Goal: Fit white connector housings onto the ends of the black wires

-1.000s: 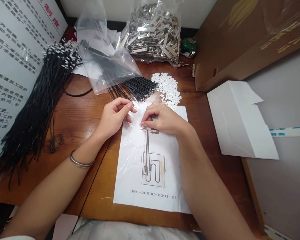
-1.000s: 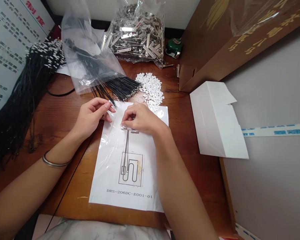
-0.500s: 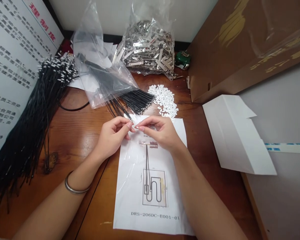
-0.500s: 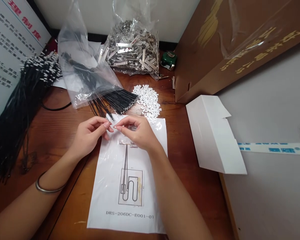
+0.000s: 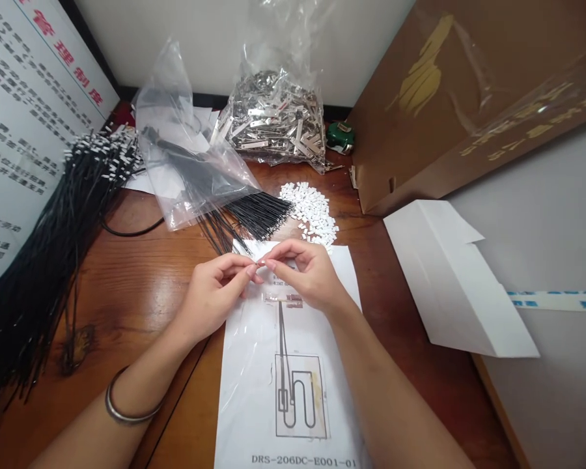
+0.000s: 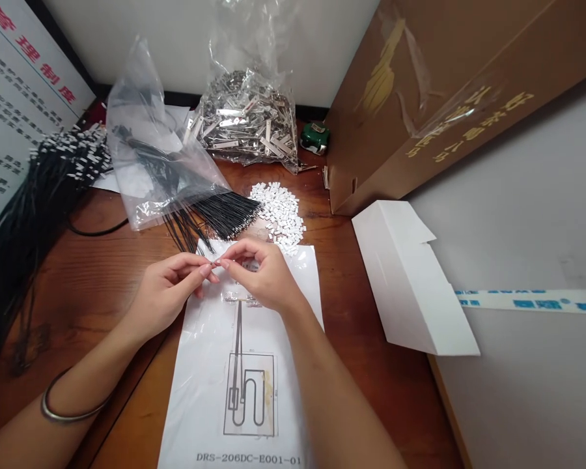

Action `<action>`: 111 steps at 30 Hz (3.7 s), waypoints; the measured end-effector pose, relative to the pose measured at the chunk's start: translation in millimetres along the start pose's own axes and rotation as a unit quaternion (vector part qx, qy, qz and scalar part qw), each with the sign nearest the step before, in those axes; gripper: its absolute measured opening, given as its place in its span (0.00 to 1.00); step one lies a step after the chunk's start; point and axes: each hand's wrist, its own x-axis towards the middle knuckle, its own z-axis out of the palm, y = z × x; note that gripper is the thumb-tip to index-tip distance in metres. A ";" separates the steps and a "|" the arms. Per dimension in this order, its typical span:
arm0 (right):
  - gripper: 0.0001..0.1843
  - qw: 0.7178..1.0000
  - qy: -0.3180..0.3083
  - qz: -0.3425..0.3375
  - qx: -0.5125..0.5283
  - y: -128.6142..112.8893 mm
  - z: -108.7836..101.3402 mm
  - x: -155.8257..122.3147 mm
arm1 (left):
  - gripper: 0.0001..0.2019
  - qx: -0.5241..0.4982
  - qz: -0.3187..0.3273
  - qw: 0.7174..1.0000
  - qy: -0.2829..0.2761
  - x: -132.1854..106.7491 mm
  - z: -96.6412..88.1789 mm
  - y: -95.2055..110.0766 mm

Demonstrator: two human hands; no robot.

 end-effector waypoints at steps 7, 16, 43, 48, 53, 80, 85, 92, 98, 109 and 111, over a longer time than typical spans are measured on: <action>0.07 0.998 0.011 0.012 0.058 -0.2 0.0 2.1 | 0.07 -0.024 0.004 1.000 0.006 0.9 0.3 0.2; 0.11 0.996 0.013 -0.010 0.089 2.9 4.1 11.8 | 0.13 -0.081 0.021 0.996 0.013 21.5 9.8 0.8; 0.06 0.984 0.080 0.001 0.162 12.7 1.5 22.3 | 0.06 -0.054 0.033 0.998 -0.007 34.7 10.4 -5.0; 0.07 0.989 0.076 -0.042 0.124 13.9 1.0 22.7 | 0.05 -0.049 0.033 0.998 -0.005 35.5 11.2 -5.8; 0.06 0.986 0.081 -0.019 0.142 10.8 2.8 23.0 | 0.06 -0.047 0.037 0.998 0.000 34.9 11.9 -5.4; 0.04 0.986 0.107 0.011 0.124 -0.6 8.5 20.0 | 0.05 -0.046 0.034 0.998 0.021 34.0 12.4 -3.1; 0.06 0.987 0.106 0.007 0.120 0.1 8.6 19.8 | 0.06 -0.044 0.027 0.998 0.029 34.1 13.6 -2.8; 0.07 0.990 0.102 0.014 0.099 -0.3 7.1 20.2 | 0.07 -0.034 0.027 0.999 0.031 33.9 14.5 -1.3; 0.06 0.988 0.106 0.010 0.109 1.1 7.2 20.2 | 0.06 -0.039 0.032 0.998 0.029 33.1 15.2 -2.0; 0.06 0.985 0.094 0.035 0.138 4.4 6.1 21.5 | 0.06 -0.040 0.030 0.998 0.023 33.1 13.8 -2.0; 0.05 0.984 0.096 0.030 0.144 4.6 6.2 21.9 | 0.05 -0.040 0.031 0.998 0.026 33.3 14.0 -2.2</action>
